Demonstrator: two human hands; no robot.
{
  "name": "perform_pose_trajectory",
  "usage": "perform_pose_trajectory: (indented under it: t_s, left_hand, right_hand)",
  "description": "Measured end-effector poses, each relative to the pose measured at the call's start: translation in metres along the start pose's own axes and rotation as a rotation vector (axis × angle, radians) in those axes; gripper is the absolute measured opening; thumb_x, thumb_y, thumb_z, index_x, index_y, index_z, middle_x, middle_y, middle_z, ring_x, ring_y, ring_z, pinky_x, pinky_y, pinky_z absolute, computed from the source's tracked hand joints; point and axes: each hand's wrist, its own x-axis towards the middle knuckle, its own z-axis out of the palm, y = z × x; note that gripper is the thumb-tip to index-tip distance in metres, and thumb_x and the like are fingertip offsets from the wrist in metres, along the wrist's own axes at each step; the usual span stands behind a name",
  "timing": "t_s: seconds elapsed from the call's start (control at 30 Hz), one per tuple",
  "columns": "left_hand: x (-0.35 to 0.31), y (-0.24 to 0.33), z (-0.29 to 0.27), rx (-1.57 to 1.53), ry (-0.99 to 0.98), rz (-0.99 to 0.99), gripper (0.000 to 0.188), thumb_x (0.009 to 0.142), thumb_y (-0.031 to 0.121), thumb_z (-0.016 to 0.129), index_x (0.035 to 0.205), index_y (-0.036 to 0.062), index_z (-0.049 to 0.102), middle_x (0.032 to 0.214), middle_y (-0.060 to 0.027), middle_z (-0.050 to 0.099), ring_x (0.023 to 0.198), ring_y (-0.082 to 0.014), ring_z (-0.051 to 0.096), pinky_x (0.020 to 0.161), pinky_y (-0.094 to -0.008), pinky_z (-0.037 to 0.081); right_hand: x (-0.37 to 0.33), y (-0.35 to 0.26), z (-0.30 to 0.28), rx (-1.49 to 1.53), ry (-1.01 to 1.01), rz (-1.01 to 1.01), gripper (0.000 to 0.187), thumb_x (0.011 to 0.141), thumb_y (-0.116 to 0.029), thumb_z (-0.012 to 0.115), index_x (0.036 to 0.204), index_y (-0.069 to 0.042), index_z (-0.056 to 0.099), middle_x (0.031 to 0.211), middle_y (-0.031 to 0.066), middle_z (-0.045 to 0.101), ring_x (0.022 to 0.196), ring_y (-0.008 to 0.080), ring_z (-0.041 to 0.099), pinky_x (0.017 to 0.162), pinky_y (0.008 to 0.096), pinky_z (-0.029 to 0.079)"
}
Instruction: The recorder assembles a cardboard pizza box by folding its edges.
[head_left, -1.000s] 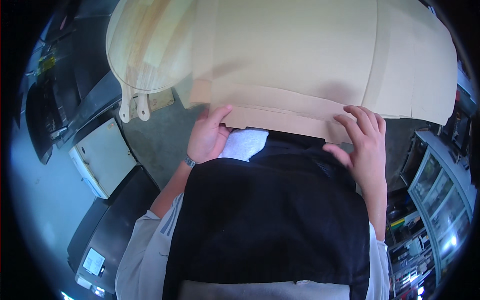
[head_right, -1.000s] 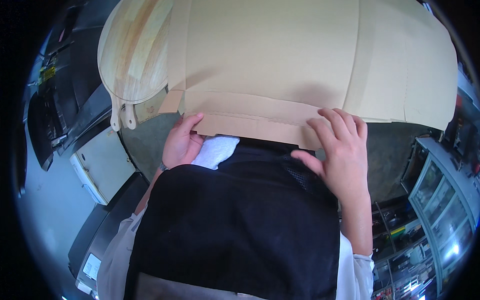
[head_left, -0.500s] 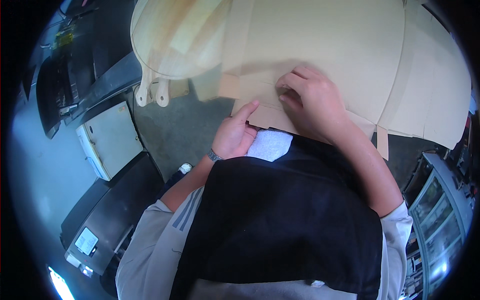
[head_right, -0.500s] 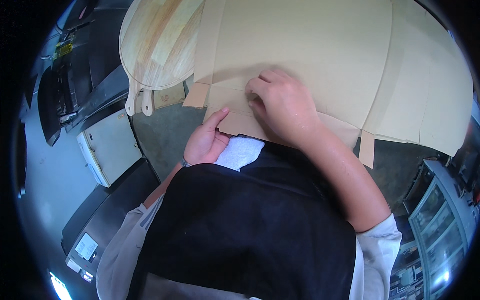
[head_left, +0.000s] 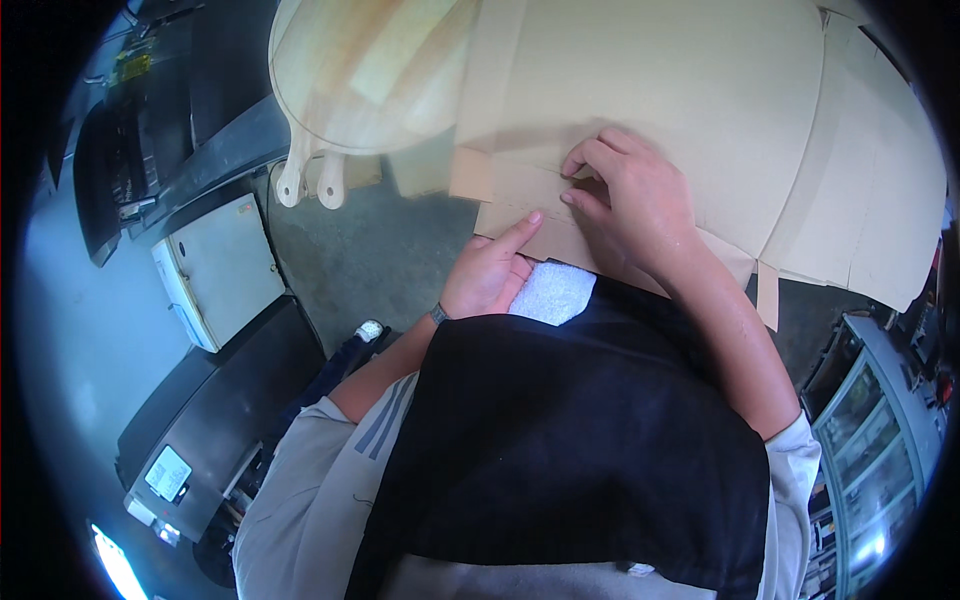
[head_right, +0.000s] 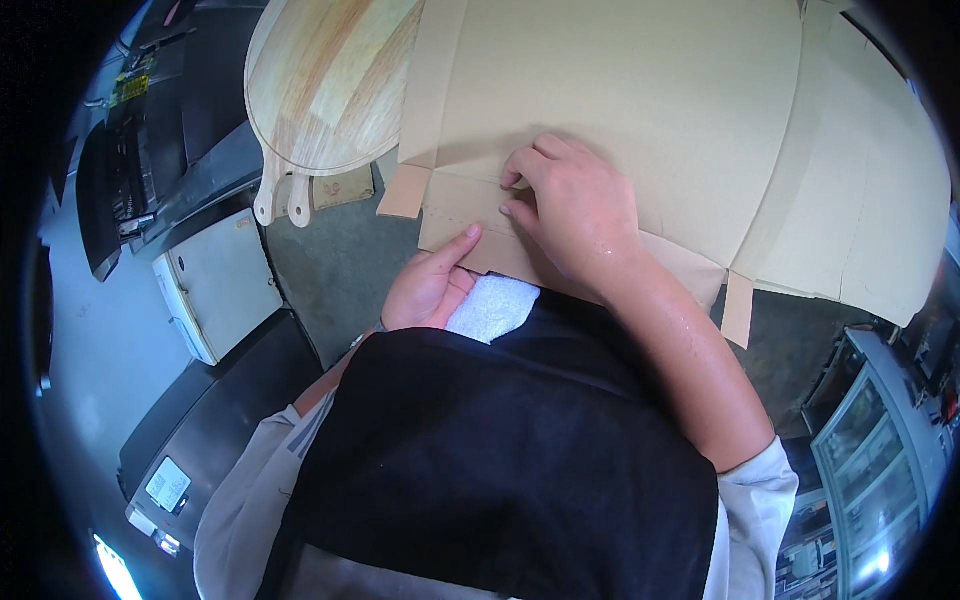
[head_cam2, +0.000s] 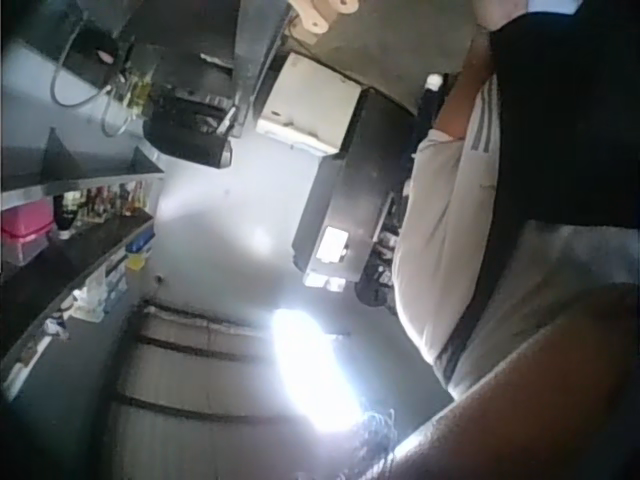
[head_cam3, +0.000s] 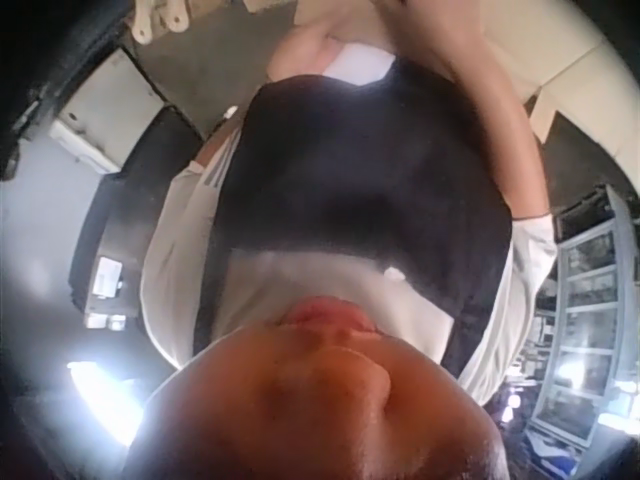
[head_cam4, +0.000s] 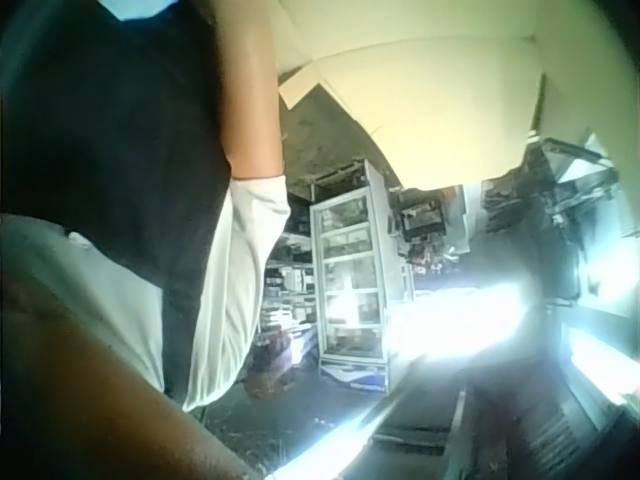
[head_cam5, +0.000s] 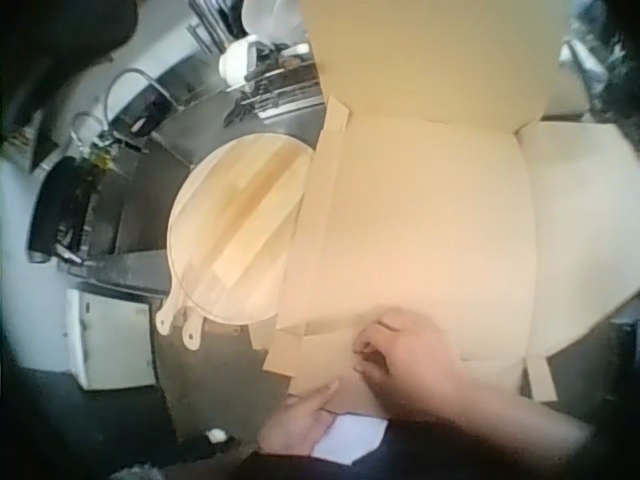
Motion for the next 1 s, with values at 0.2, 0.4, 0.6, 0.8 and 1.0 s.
perform_pose_trajectory:
  t_s: [0.2,0.4,0.6,0.8,1.0]
  left_hand:
    - [-0.003,0.001,0.0,0.008,-0.037,0.049,0.041,0.098,0.011,0.058,0.135,-0.0027,0.045,0.127,-0.0177,0.059,0.113,-0.0279,0.062,0.097,-0.0434,0.051]
    - [-0.002,-0.002,-0.012,-0.021,-0.049,0.02,0.037,0.098,0.009,0.054,0.132,-0.0035,0.047,0.121,-0.0192,0.062,0.109,-0.029,0.064,0.094,-0.0439,0.052]
    - [0.004,-0.005,-0.012,-0.016,-0.067,0.009,0.033,0.1,0.011,0.051,0.13,-0.0036,0.048,0.119,-0.0184,0.063,0.107,-0.03,0.064,0.093,-0.0438,0.052]
    - [0.002,-0.006,-0.003,-0.006,-0.024,0.095,0.033,0.1,0.009,0.049,0.13,-0.004,0.048,0.122,-0.018,0.061,0.111,-0.0294,0.062,0.097,-0.044,0.049]
    - [-0.002,-0.002,0.001,-0.009,0.003,0.141,0.035,0.1,0.009,0.048,0.132,-0.0053,0.046,0.128,-0.0172,0.057,0.115,-0.0276,0.058,0.101,-0.0427,0.046]
  right_hand:
    - [-0.002,0.003,0.002,0.019,0.009,-0.012,0.019,0.079,-0.014,0.073,0.095,-0.011,0.064,0.094,0.0046,0.061,0.091,0.0236,0.063,0.076,0.0374,0.052]
    - [-0.007,0.005,-0.002,0.086,0.027,-0.112,0.024,0.078,-0.014,0.074,0.098,-0.008,0.063,0.095,0.0082,0.059,0.098,0.0281,0.059,0.084,0.039,0.049]
    - [-0.008,0.001,0.002,0.007,0.061,-0.111,0.027,0.077,-0.019,0.074,0.099,-0.006,0.063,0.099,0.0097,0.061,0.101,0.0295,0.057,0.09,0.0395,0.048]
    - [-0.021,0.005,-0.001,0.19,0.074,-0.099,0.035,0.075,-0.016,0.076,0.105,-0.005,0.062,0.104,0.0128,0.059,0.103,0.034,0.055,0.09,0.0416,0.046]
    - [-0.062,-0.006,-0.016,-0.148,-0.039,-0.18,0.056,0.071,-0.017,0.078,0.122,-0.008,0.057,0.118,0.011,0.056,0.114,0.0299,0.052,0.096,0.04,0.043]
